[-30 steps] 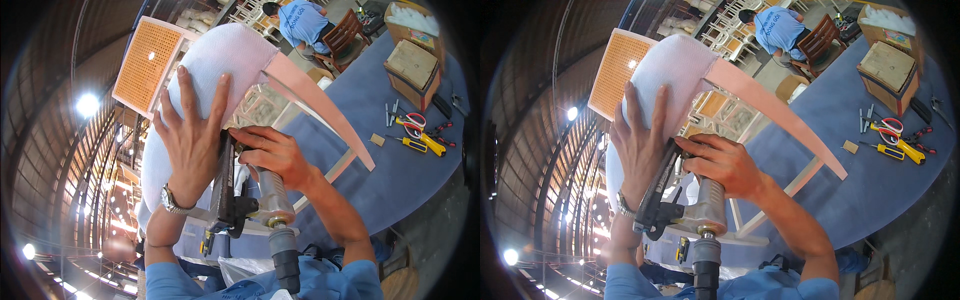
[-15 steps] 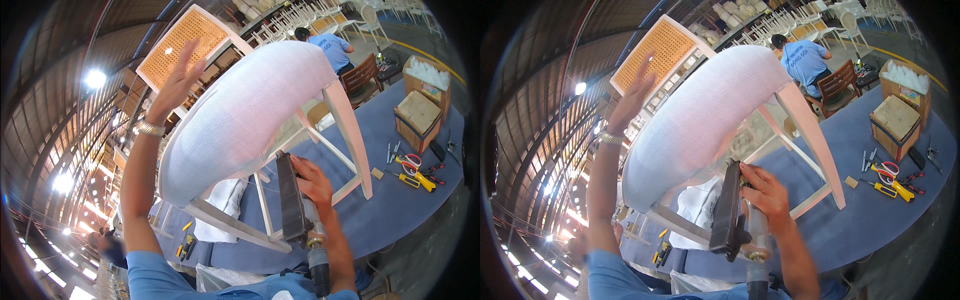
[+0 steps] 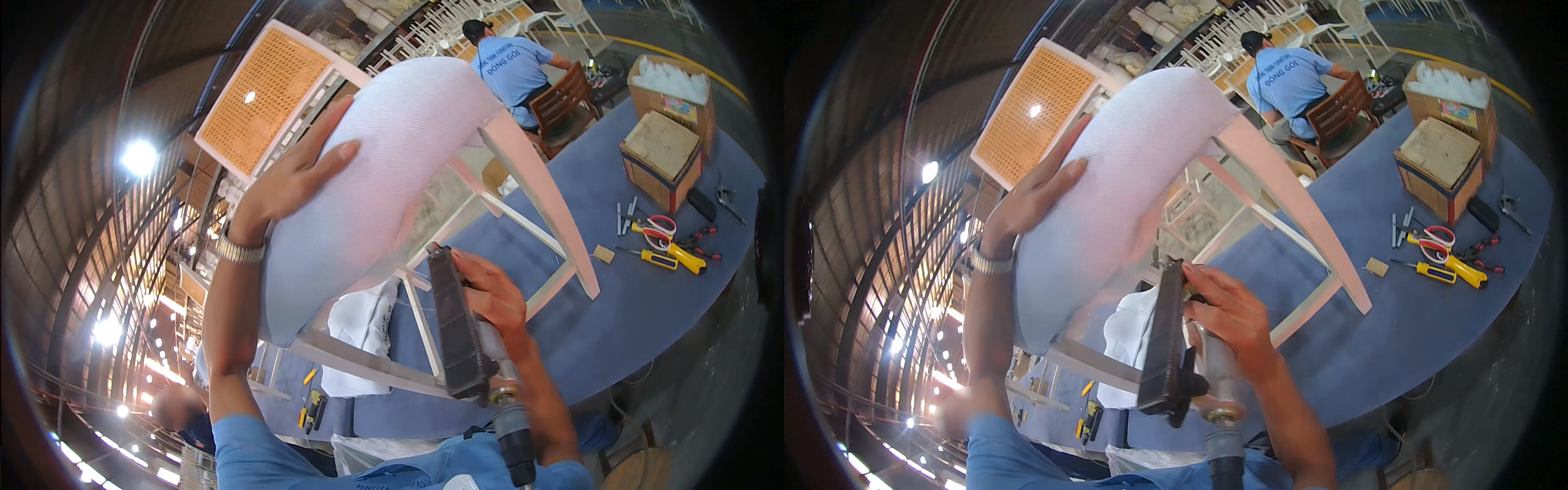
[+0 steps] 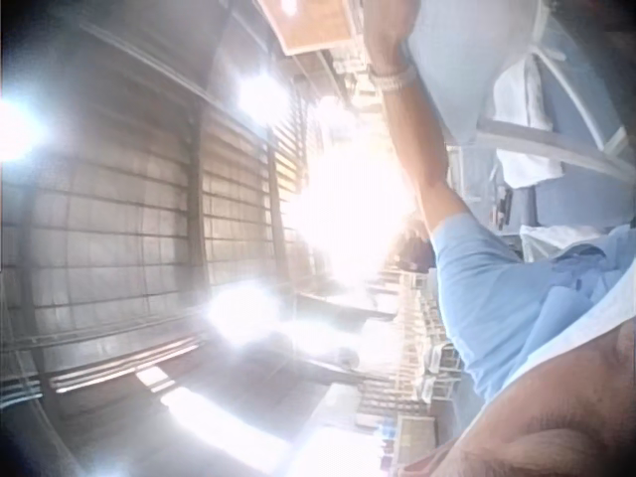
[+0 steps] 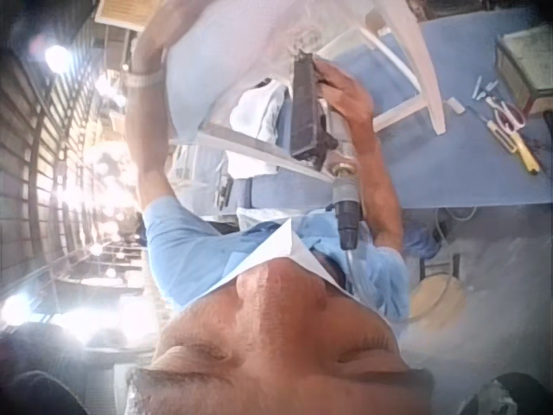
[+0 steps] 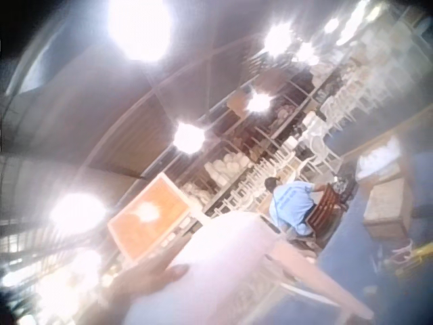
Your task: The person staples white fabric onto a wooden chair frame using a pneumatic staple gun, trims excess fabric with a utility knife, and smooths the surface. The person repeatedly repositions the chair and uses tools to secure the fabric around the seat edges.
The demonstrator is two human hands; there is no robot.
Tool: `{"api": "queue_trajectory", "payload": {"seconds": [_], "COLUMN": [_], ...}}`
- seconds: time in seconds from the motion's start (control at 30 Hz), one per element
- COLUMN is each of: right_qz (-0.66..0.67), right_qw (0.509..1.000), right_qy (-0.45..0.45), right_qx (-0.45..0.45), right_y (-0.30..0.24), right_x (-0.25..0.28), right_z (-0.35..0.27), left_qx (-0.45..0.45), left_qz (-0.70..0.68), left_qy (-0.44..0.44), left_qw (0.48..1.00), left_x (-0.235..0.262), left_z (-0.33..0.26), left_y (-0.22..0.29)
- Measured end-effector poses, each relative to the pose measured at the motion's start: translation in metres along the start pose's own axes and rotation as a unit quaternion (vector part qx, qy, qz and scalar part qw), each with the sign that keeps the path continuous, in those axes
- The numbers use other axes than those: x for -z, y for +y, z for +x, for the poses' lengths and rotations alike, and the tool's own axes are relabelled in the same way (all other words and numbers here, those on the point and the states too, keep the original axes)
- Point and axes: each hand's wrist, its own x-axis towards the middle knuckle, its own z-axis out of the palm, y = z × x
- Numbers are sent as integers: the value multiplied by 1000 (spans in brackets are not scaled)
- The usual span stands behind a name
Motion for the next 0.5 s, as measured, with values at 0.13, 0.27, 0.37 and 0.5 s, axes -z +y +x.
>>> {"api": "queue_trajectory", "payload": {"seconds": [0.13, 0.27, 0.37, 0.5], "right_qz": [5, 14, 20, 23], "right_qw": [1000, 999, 999, 998], "right_qy": [5, 21, 41, 46], "right_qx": [8, 30, 27, 23], "right_y": [14, 21, 26, 33], "right_x": [6, 1, -8, -17], "right_z": [5, 17, 18, 17], "left_qx": [-39, -64, -41, -16], "left_qz": [122, 266, 343, 420], "left_qy": [56, 128, 161, 176], "left_qw": [990, 953, 925, 890], "left_x": [-17, -35, -55, -75], "left_z": [-2, -17, -26, -37], "left_y": [18, 41, 51, 59]}}
